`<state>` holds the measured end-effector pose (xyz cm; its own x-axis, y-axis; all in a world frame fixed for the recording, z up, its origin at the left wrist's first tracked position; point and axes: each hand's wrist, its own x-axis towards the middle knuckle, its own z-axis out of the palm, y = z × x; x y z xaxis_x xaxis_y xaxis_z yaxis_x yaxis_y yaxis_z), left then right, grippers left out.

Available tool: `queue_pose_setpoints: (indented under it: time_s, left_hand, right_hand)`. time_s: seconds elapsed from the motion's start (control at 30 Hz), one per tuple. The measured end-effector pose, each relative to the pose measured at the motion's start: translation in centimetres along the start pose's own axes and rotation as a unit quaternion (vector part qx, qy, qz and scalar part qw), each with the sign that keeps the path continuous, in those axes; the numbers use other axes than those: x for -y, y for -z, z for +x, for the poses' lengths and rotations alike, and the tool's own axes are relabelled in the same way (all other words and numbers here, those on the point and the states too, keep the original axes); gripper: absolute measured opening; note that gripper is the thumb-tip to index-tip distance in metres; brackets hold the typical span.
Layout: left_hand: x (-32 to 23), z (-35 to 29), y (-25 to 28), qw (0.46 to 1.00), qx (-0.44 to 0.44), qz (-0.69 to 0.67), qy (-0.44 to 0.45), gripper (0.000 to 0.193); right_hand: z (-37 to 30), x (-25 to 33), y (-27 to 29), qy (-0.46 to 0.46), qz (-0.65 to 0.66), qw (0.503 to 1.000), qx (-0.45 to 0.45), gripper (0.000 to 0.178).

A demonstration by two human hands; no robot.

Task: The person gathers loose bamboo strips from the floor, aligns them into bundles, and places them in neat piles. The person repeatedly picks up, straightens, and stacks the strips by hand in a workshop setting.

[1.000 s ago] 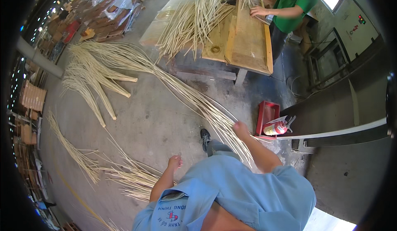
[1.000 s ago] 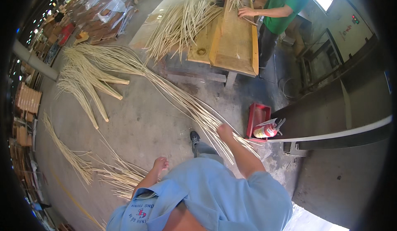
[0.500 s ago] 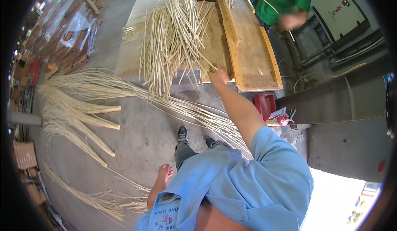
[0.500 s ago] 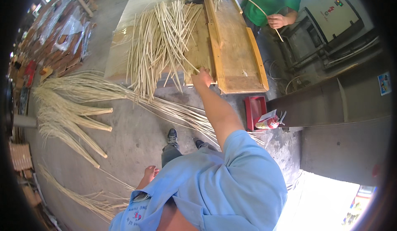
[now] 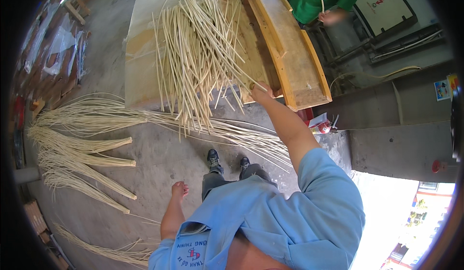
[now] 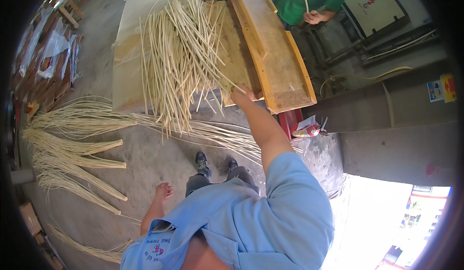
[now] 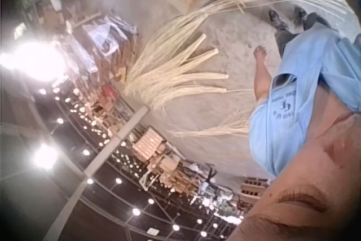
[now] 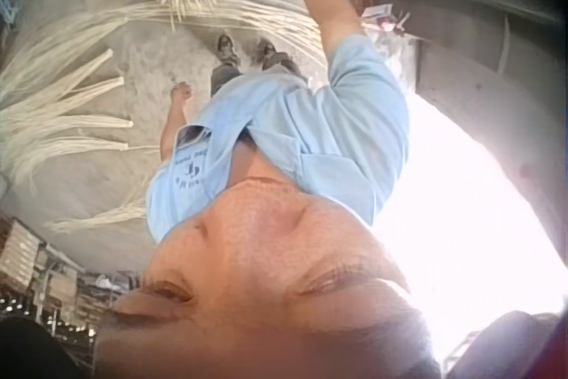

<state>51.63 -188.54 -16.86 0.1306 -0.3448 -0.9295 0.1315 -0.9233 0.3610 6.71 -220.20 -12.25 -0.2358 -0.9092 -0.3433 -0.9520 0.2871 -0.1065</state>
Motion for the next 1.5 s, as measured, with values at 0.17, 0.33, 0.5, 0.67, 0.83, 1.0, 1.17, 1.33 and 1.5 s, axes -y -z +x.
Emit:
queue_pose_setpoints:
  time_s: [0.17,0.33,0.5,0.67,0.83,1.0,1.17,1.33,1.5]
  left_hand:
    - [-1.1,0.9,-2.0,0.996,0.037,0.077,-0.006,0.027]
    - [-1.8,1.0,-4.1,0.983,0.073,0.168,0.004,0.028]
    - [-5.4,1.5,-12.7,0.934,0.269,0.227,-0.062,0.032]
    - [-7.2,-6.4,-31.0,0.813,0.494,0.238,-0.194,0.057]
    - [0.4,-18.2,-47.9,0.638,0.661,0.345,-0.190,0.072]
    - [16.3,-25.6,-61.1,0.481,0.665,0.539,-0.188,0.053]
    - [29.9,-29.6,-71.5,0.434,0.694,0.557,-0.138,0.031]
    - [38.5,-31.9,-82.8,0.412,0.724,0.535,-0.138,0.021]
    - [47.9,-32.2,-95.8,0.392,0.730,0.553,-0.087,0.015]
  right_hand:
    - [-1.3,-1.0,0.1,0.043,0.029,0.994,-0.092,0.037]
    - [-7.4,-2.4,-0.3,-0.002,0.319,0.946,-0.054,0.021]
    - [-17.8,-7.8,-1.8,-0.036,0.798,0.598,0.074,0.011]
    - [-30.7,-17.6,-2.3,0.004,0.917,0.386,0.105,0.012]
    - [-43.5,-30.9,-4.6,0.004,0.950,0.308,0.042,0.014]
    - [-56.0,-43.9,-8.0,-0.040,0.958,0.283,-0.037,0.012]
    - [-64.8,-54.0,-11.6,-0.100,0.962,0.223,-0.120,0.018]
    - [-67.8,-64.0,-12.5,-0.098,0.958,0.139,-0.229,0.016]
    - [-69.8,-76.6,-15.3,-0.131,0.941,0.094,-0.298,0.017]
